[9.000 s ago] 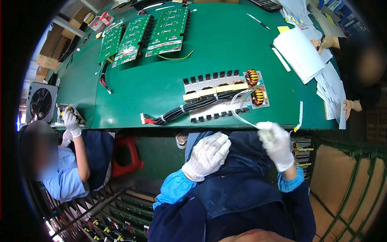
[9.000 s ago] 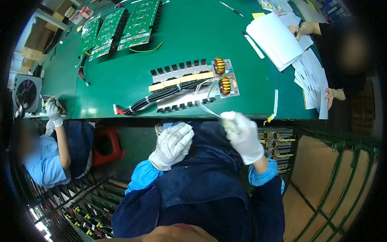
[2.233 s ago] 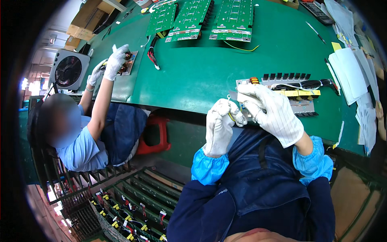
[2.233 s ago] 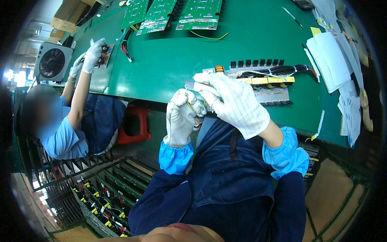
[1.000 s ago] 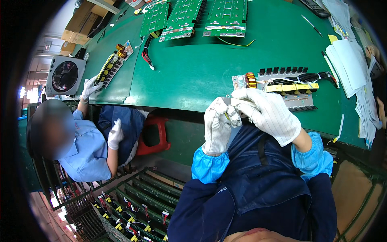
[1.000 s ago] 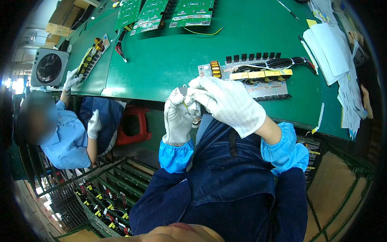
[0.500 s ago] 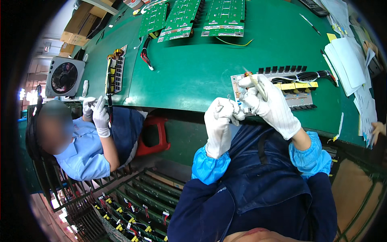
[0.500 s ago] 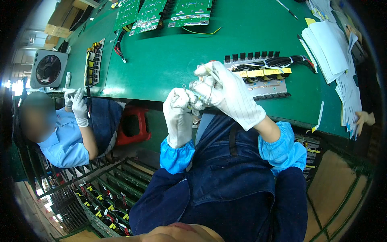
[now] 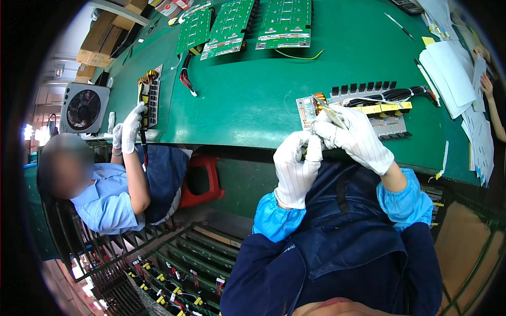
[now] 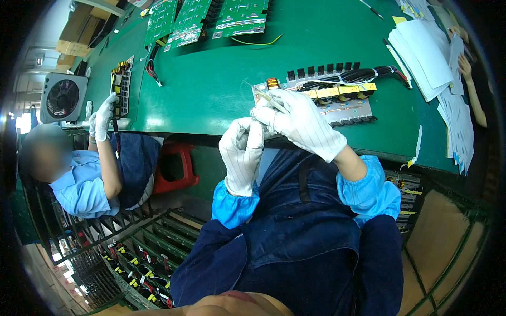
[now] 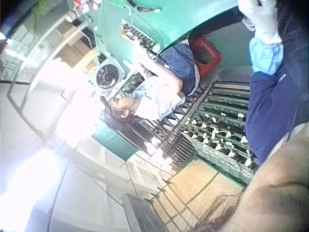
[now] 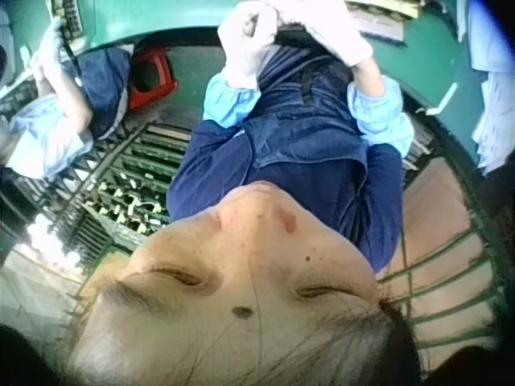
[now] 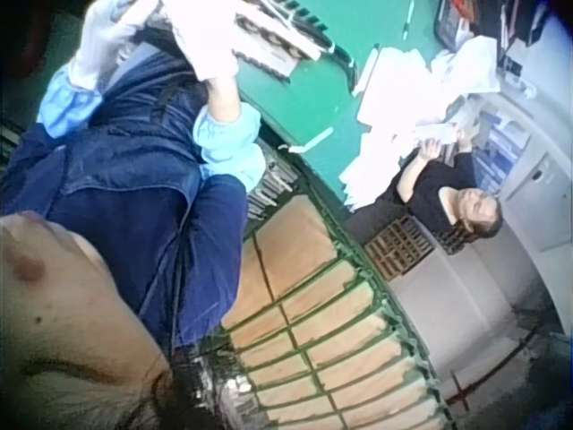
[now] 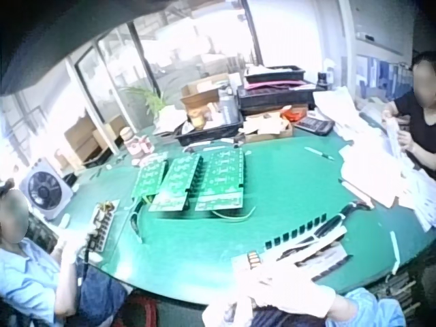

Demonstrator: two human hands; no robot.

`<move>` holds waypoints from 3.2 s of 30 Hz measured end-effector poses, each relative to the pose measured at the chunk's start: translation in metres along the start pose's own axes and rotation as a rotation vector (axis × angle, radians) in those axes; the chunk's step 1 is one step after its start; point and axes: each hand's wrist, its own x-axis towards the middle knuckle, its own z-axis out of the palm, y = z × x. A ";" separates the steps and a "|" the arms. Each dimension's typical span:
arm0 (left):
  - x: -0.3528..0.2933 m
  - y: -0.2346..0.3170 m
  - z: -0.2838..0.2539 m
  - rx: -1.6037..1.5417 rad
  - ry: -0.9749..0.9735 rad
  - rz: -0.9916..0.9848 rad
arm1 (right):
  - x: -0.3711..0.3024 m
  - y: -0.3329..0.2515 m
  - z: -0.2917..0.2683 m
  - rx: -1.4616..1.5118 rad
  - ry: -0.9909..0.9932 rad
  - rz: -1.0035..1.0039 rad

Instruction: Manually assemble and inspect PCB components including heatsinks and cabling.

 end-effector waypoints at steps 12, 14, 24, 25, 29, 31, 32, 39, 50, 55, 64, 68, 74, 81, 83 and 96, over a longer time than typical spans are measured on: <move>0.003 -0.021 -0.002 0.330 0.043 0.213 | -0.023 -0.022 0.000 -0.189 0.278 -0.060; 0.003 -0.018 0.001 0.296 0.065 0.197 | -0.026 -0.021 0.000 -0.296 0.202 -0.175; 0.002 -0.018 0.003 0.199 0.066 0.156 | -0.026 -0.021 -0.005 -0.297 0.222 -0.174; 0.001 -0.017 0.003 0.199 0.065 0.156 | -0.027 -0.022 -0.004 -0.299 0.205 -0.178; 0.001 -0.013 0.004 0.281 0.052 0.209 | -0.027 -0.017 -0.007 -0.404 0.223 -0.223; 0.000 -0.014 0.003 0.289 0.047 0.229 | -0.027 -0.020 -0.007 -0.329 0.205 -0.218; -0.003 -0.020 0.000 0.234 0.041 0.158 | -0.027 -0.022 -0.007 -0.255 0.185 -0.211; 0.001 -0.013 0.004 0.318 0.061 0.275 | -0.025 -0.016 -0.004 -0.369 0.260 -0.251; 0.000 -0.014 0.001 0.273 0.048 0.220 | -0.022 -0.007 -0.006 -0.444 0.265 -0.347; 0.001 -0.006 -0.003 0.193 -0.164 0.300 | -0.021 -0.022 -0.006 -0.092 0.227 -0.020; -0.024 0.005 -0.021 0.224 -0.451 0.233 | -0.038 -0.004 -0.028 -0.417 0.143 -0.189; -0.043 -0.030 -0.047 -0.097 -0.506 -0.171 | -0.052 0.002 -0.041 -0.255 0.215 0.404; -0.032 -0.041 -0.078 -0.573 -0.021 -0.365 | -0.043 0.000 -0.035 0.146 0.357 0.360; -0.018 -0.043 -0.090 -0.678 0.034 -0.194 | -0.058 0.009 -0.042 -0.053 0.353 0.369; -0.017 -0.045 -0.095 -0.659 0.054 -0.177 | -0.057 0.005 -0.047 0.115 0.438 0.406; -0.001 -0.024 -0.082 -0.610 -0.012 -0.146 | -0.077 0.025 -0.061 0.171 0.643 0.406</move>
